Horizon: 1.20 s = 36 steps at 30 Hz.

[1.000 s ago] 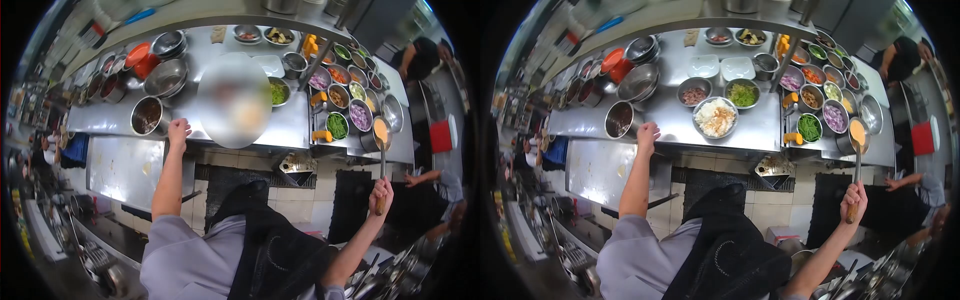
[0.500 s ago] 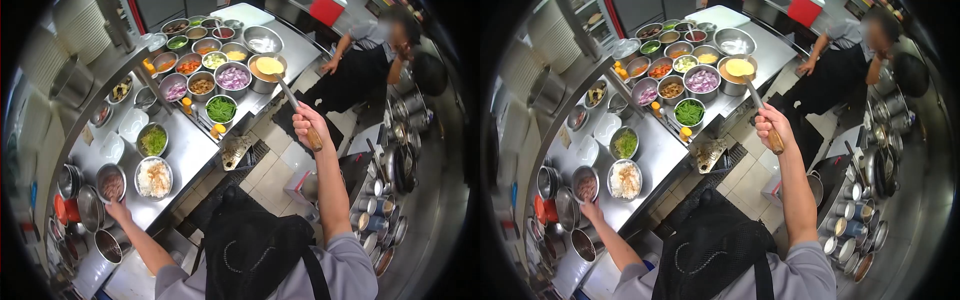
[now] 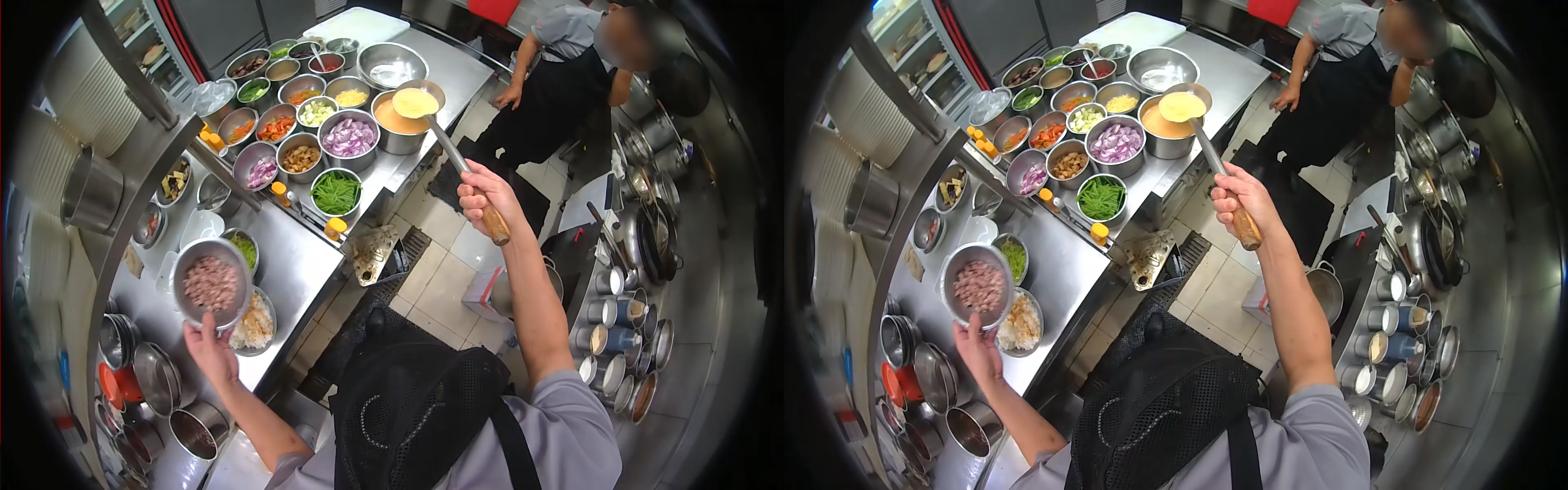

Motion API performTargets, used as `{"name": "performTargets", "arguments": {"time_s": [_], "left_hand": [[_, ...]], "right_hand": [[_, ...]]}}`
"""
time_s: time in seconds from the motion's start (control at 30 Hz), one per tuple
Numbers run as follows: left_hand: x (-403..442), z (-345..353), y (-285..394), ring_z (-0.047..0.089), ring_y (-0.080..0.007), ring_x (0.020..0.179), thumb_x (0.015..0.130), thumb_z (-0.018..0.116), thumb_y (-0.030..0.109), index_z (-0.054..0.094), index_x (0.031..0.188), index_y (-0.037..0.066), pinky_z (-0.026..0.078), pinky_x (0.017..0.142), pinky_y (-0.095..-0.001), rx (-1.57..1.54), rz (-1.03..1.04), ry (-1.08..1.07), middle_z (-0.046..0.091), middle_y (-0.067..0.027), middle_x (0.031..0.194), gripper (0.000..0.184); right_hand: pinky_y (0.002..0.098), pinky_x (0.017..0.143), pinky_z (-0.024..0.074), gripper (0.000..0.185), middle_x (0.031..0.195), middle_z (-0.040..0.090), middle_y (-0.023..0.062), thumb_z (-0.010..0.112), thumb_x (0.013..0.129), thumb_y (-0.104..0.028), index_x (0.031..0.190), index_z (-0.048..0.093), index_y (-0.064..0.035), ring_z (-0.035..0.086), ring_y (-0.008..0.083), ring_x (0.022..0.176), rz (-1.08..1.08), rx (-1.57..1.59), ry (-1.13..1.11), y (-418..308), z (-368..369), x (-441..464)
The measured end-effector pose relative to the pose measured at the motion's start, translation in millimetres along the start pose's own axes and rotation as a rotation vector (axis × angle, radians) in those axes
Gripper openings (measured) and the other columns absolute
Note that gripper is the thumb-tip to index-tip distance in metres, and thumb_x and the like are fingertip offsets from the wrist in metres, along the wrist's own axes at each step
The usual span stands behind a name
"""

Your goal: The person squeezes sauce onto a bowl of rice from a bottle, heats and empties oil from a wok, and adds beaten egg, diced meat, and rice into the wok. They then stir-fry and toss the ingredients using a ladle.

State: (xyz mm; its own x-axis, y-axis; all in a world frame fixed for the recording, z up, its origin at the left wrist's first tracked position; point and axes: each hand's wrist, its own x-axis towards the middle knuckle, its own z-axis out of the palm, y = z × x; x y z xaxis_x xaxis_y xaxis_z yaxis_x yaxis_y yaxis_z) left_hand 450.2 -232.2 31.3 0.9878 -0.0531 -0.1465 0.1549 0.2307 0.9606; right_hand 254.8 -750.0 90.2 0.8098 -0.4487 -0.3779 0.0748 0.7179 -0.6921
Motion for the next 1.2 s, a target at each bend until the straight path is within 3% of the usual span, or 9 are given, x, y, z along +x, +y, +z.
{"name": "performTargets", "arguments": {"time_s": [0.2, 0.37, 0.43, 0.67, 0.73, 0.83, 0.97, 1.03, 1.2], "left_hand": [[-32, 77, -32, 0.072, -0.0161, 0.086, 0.099, 0.069, 0.012, 0.054, 0.110, 0.011, 0.065, 0.066, -0.0314, 0.042, -0.248, -0.302, 0.067, -0.0050, 0.108, 0.018], [-51, 125, -74, 0.072, -0.0182, 0.086, 0.100, 0.068, 0.010, 0.048, 0.105, 0.011, 0.067, 0.068, -0.0351, 0.022, -0.383, -0.462, 0.066, -0.0077, 0.104, 0.021], [-55, 145, -91, 0.071, -0.0174, 0.086, 0.101, 0.067, 0.011, 0.046, 0.101, 0.011, 0.067, 0.070, -0.0362, 0.010, -0.453, -0.554, 0.064, -0.0070, 0.100, 0.021], [-34, 241, -182, 0.062, -0.0147, 0.082, 0.098, 0.067, 0.008, 0.042, 0.094, 0.010, 0.066, 0.067, -0.0351, -0.019, -0.486, -0.633, 0.051, -0.0041, 0.093, 0.026], [-17, 279, -216, 0.057, -0.0162, 0.077, 0.094, 0.068, 0.005, 0.040, 0.093, 0.009, 0.066, 0.062, -0.0354, 0.032, -0.431, -0.610, 0.047, -0.0056, 0.092, 0.028], [-1, 336, -253, 0.061, -0.0197, 0.084, 0.092, 0.066, 0.000, 0.040, 0.097, 0.009, 0.068, 0.067, -0.0391, 0.061, -0.385, -0.573, 0.051, -0.0081, 0.098, 0.028], [-20, 395, -275, 0.058, -0.0189, 0.080, 0.093, 0.069, 0.005, 0.039, 0.095, 0.008, 0.068, 0.065, -0.0385, 0.066, -0.330, -0.676, 0.048, -0.0080, 0.097, 0.030], [-58, 415, -279, 0.060, -0.0200, 0.082, 0.093, 0.067, 0.001, 0.040, 0.096, 0.010, 0.067, 0.071, -0.0430, 0.039, -0.348, -0.791, 0.050, -0.0072, 0.098, 0.029], [-224, 429, -308, 0.060, -0.0188, 0.079, 0.093, 0.068, 0.001, 0.040, 0.096, 0.011, 0.065, 0.075, -0.0441, -0.025, -0.443, -1.121, 0.054, -0.0054, 0.095, 0.030]], "right_hand": [[0.0239, 0.041, 0.0417, 0.049, 0.077, 0.054, 0.0023, 0.060, 0.101, -0.008, 0.146, 0.042, -0.0076, 0.048, 0.0059, 0.051, -0.006, -0.129, 0.046, 3, 2, 0], [0.0236, 0.041, 0.0415, 0.045, 0.077, 0.054, 0.0021, 0.060, 0.101, -0.008, 0.143, 0.044, -0.0082, 0.048, 0.0059, 0.051, -0.019, -0.156, 0.096, 5, 7, -1], [0.0214, 0.041, 0.0410, 0.040, 0.078, 0.054, 0.0030, 0.058, 0.104, -0.009, 0.143, 0.049, -0.0132, 0.047, 0.0040, 0.051, 0.003, 0.002, 0.049, 7, 5, -1], [0.0224, 0.040, 0.0417, 0.039, 0.078, 0.054, 0.0042, 0.055, 0.105, -0.008, 0.143, 0.046, -0.0101, 0.047, 0.0052, 0.052, -0.019, 0.247, -0.065, 11, 2, -49], [0.0216, 0.038, 0.0398, 0.041, 0.078, 0.053, 0.0044, 0.054, 0.106, -0.010, 0.146, 0.046, -0.0108, 0.045, 0.0048, 0.050, -0.034, 0.233, -0.037, 14, 1, -79], [0.0214, 0.036, 0.0384, 0.042, 0.079, 0.052, 0.0045, 0.052, 0.107, -0.011, 0.149, 0.044, -0.0108, 0.044, 0.0043, 0.048, -0.083, 0.278, -0.028, 24, -8, -136], [0.0220, 0.035, 0.0382, 0.047, 0.080, 0.050, 0.0056, 0.049, 0.108, -0.009, 0.154, 0.039, -0.0122, 0.041, 0.0047, 0.045, -0.107, 0.320, 0.083, 37, -22, -237], [0.0220, 0.035, 0.0367, 0.052, 0.081, 0.050, 0.0054, 0.049, 0.108, -0.009, 0.157, 0.035, -0.0134, 0.040, 0.0046, 0.045, -0.174, 0.351, 0.179, 53, -30, -296], [0.0225, 0.037, 0.0371, 0.063, 0.081, 0.049, 0.0033, 0.053, 0.106, -0.010, 0.163, 0.027, -0.0137, 0.041, 0.0048, 0.048, -0.337, 0.358, 0.378, 114, -37, -459]]}}
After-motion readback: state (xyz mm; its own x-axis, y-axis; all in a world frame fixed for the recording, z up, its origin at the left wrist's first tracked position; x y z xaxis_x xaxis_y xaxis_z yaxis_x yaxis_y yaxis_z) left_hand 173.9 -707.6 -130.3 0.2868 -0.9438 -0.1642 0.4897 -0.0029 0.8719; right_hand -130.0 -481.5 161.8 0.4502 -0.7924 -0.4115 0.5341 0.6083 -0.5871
